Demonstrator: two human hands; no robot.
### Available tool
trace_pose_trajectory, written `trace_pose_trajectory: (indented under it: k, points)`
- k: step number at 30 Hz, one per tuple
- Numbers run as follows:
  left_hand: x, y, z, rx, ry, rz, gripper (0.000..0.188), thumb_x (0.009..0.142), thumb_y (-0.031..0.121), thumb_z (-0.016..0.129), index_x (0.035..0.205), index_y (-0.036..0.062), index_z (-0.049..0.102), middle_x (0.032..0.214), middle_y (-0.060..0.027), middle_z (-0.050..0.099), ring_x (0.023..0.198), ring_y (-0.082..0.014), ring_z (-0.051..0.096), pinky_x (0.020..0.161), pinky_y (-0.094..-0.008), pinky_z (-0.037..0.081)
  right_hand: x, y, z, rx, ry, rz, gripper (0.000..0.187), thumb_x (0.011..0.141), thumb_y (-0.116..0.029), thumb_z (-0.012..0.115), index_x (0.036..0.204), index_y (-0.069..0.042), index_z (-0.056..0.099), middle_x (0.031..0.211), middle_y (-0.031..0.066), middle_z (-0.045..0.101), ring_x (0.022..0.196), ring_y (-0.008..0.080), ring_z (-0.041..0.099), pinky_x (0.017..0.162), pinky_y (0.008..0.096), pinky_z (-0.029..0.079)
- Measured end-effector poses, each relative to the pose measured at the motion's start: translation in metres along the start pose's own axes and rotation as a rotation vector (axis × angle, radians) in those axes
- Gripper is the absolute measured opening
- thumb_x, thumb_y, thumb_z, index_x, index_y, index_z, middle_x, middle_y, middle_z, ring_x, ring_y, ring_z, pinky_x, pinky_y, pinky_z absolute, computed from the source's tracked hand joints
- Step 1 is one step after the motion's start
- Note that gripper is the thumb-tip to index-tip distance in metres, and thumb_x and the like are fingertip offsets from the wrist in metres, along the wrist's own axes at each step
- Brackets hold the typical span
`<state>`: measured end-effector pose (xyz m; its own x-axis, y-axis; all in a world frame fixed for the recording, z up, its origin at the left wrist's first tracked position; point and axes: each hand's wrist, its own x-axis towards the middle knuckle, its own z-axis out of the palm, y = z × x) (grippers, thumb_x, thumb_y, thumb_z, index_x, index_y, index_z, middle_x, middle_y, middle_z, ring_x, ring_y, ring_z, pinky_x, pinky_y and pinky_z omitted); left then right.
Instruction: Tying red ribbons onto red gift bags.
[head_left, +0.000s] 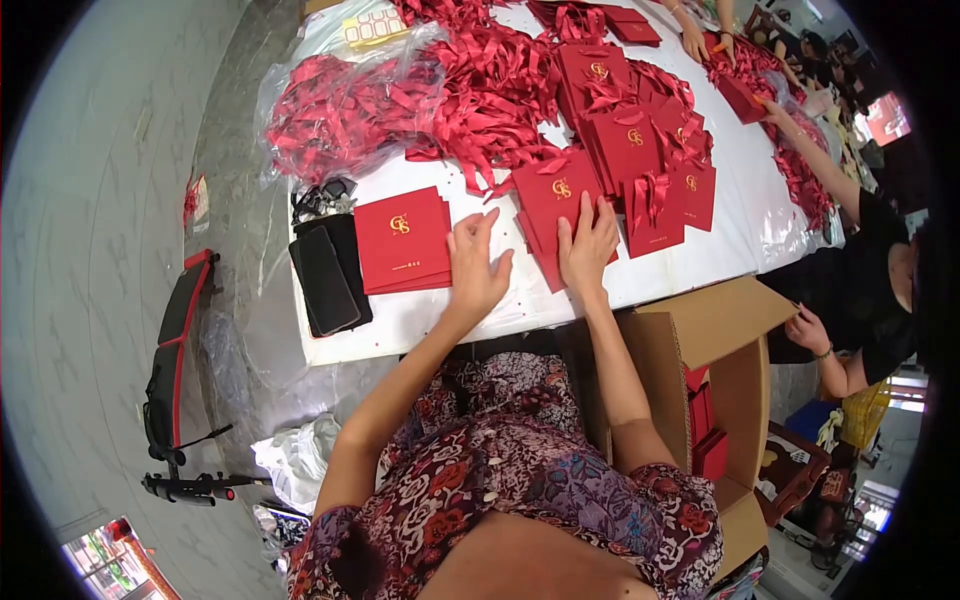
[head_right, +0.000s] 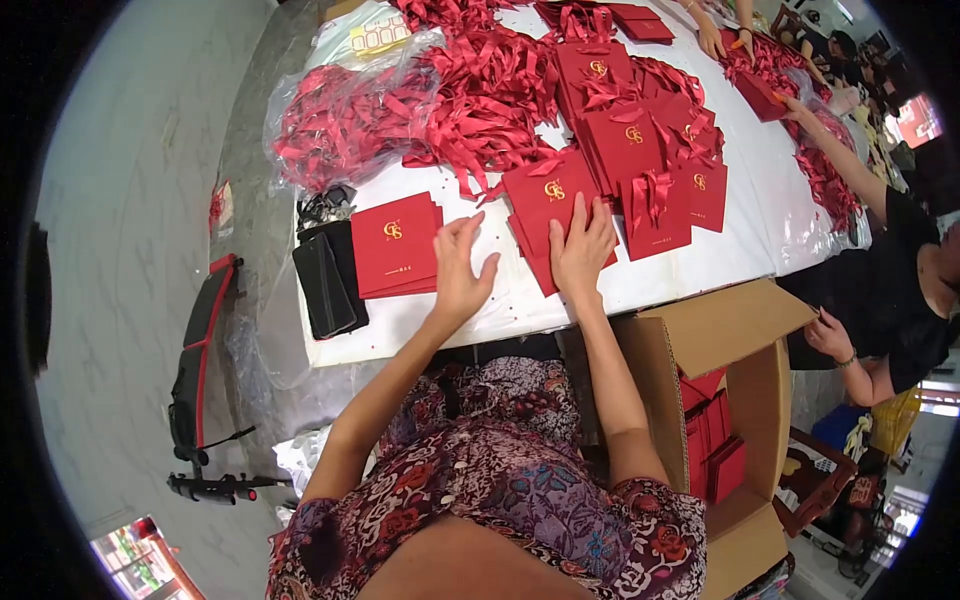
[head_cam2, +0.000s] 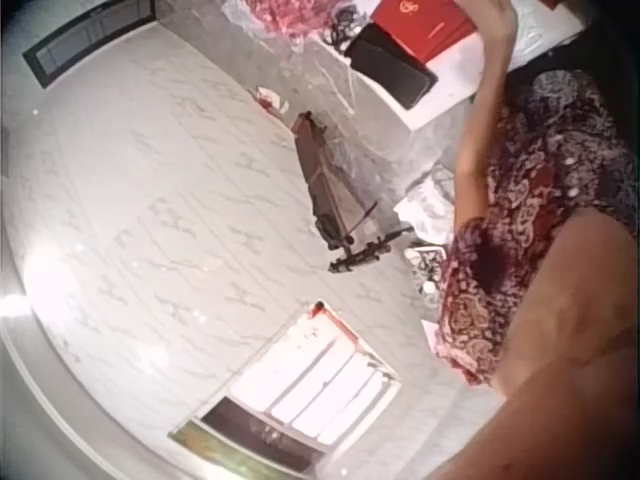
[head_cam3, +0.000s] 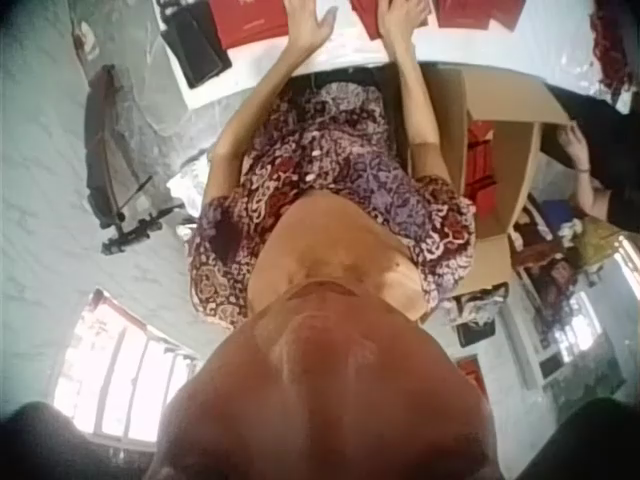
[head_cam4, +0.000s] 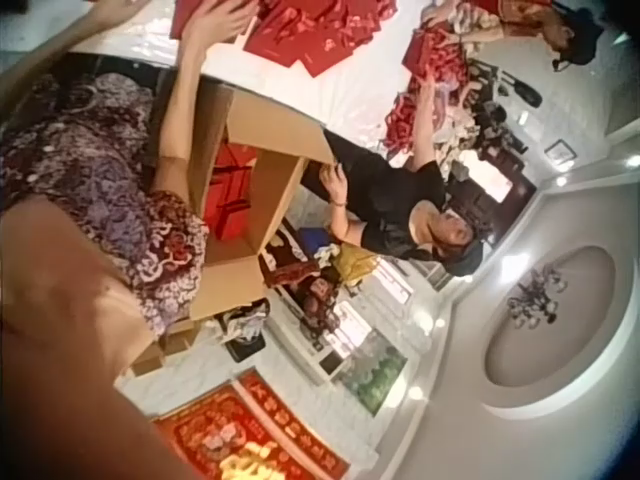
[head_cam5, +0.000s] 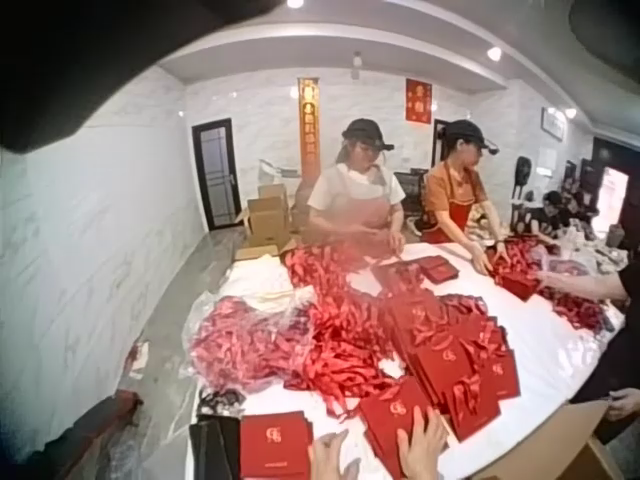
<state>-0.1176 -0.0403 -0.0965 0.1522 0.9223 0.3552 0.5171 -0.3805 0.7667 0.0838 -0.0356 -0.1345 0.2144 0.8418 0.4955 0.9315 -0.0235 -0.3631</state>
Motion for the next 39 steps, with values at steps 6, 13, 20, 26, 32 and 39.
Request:
trace_pose_trajectory:
  k: [6, 13, 20, 26, 32, 39]
  points:
    - [-0.001, -0.011, -0.042, 0.141, 0.006, 0.027, 0.064, 0.078, 0.01, 0.075, 0.137, 0.0066, 0.051, 0.131, -0.0225, 0.045, 0.115, -0.0394, 0.045, 0.099, -0.0488, 0.038, 0.0, -0.014, -0.008, 0.106, 0.17, -0.008, 0.044, 0.096, -0.024, 0.06, 0.136, -0.005, 0.053, 0.139, 0.0227, 0.043, 0.132, 0.0398, 0.037, 0.109, 0.0524, 0.027]
    - [-0.004, -0.017, -0.064, 0.364, 0.001, 0.011, 0.068, 0.074, 0.022, 0.08, 0.136, 0.0073, 0.052, 0.136, -0.0233, 0.043, 0.124, -0.0412, 0.041, 0.101, -0.0527, 0.035, -0.003, -0.055, -0.036, 0.306, 0.021, -0.211, 0.025, 0.088, -0.009, 0.064, 0.113, -0.007, 0.066, 0.11, 0.0122, 0.061, 0.103, 0.0308, 0.058, 0.092, 0.0436, 0.04]
    - [-0.028, -0.042, -0.062, 0.547, -0.068, 0.009, 0.091, 0.071, 0.041, 0.083, 0.144, 0.0031, 0.044, 0.151, -0.0289, 0.034, 0.138, -0.0455, 0.032, 0.106, -0.059, 0.028, 0.036, -0.116, 0.016, 0.325, -0.283, -0.108, 0.03, 0.089, -0.007, 0.064, 0.118, -0.001, 0.059, 0.102, 0.0215, 0.059, 0.088, 0.0427, 0.064, 0.074, 0.0501, 0.053]
    - [-0.049, -0.025, -0.056, 0.571, -0.154, 0.037, 0.091, 0.068, 0.044, 0.084, 0.142, 0.0047, 0.047, 0.142, -0.0216, 0.046, 0.13, -0.0388, 0.041, 0.103, -0.0518, 0.031, 0.039, -0.104, 0.069, 0.143, -0.362, -0.063, 0.019, 0.089, -0.014, 0.064, 0.1, 0.0, 0.058, 0.097, 0.0221, 0.062, 0.084, 0.0438, 0.064, 0.071, 0.0511, 0.052]
    - [-0.044, 0.002, -0.068, 0.381, -0.245, 0.044, 0.082, 0.072, 0.042, 0.083, 0.139, 0.0073, 0.052, 0.129, -0.0171, 0.055, 0.114, -0.0341, 0.052, 0.096, -0.0476, 0.037, 0.025, -0.091, 0.032, 0.875, -0.489, 0.141, 0.013, 0.094, -0.016, 0.063, 0.09, -0.004, 0.058, 0.077, 0.0106, 0.062, 0.064, 0.0219, 0.062, 0.055, 0.0336, 0.047]
    - [-0.018, -0.021, -0.044, -0.621, -0.088, -0.308, 0.031, 0.097, 0.011, 0.062, 0.124, -0.0026, 0.062, 0.1, -0.0111, 0.072, 0.075, -0.0129, 0.065, 0.065, -0.0256, 0.053, 0.007, -0.089, -0.02, 1.692, -0.953, 0.719, 0.014, 0.101, -0.021, 0.059, 0.098, -0.007, 0.058, 0.083, -0.0023, 0.059, 0.065, 0.003, 0.05, 0.055, 0.0195, 0.04]
